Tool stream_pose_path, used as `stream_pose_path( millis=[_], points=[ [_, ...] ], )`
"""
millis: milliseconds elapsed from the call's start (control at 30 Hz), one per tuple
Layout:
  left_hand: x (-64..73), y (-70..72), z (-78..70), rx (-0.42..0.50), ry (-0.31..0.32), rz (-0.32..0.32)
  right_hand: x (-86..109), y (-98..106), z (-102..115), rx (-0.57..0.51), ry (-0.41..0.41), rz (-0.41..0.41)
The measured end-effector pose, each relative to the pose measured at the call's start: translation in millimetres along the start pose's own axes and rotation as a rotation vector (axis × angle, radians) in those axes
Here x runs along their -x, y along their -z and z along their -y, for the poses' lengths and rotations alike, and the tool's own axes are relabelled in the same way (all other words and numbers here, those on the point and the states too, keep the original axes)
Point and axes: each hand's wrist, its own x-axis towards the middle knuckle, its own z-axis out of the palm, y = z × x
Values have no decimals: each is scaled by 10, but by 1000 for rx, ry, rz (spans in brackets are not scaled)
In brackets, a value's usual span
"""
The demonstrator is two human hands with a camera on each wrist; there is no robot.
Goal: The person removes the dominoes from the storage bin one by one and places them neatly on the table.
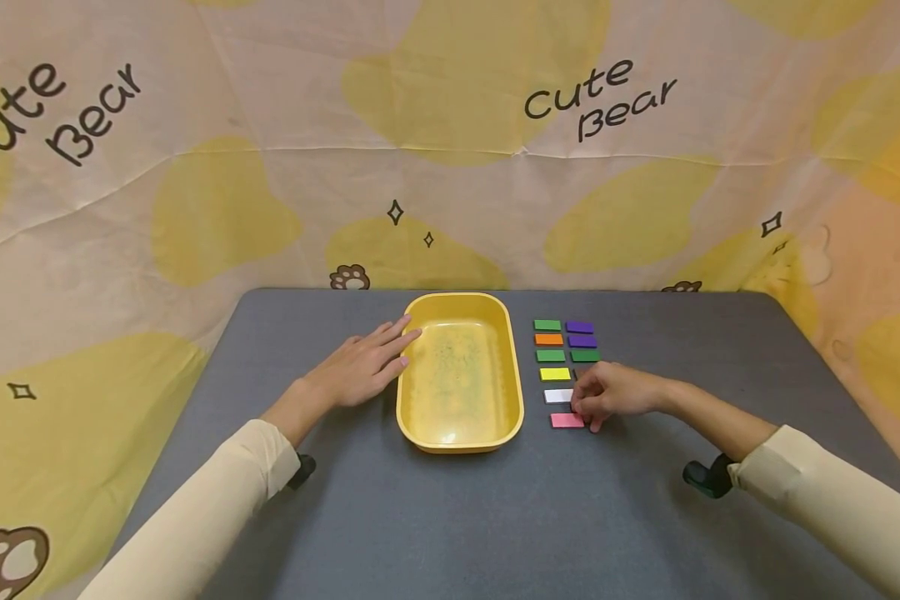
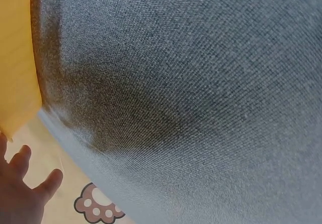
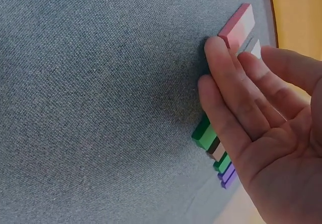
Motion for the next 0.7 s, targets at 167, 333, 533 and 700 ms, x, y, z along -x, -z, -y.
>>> stream_pose_path(
  millis=[167, 333, 533, 700],
  points=[
    [0, 1, 17, -8, -4, 4, 17, 29, 35, 12, -29, 9],
    [29, 36, 47, -28, -10, 23, 105, 205, 178, 69, -53, 1],
    [73, 143, 90, 14, -51, -1, 320, 581, 410, 136, -90, -46],
    [42, 336, 107, 82, -31, -45, 474, 776, 445, 207, -55, -218]
  ],
)
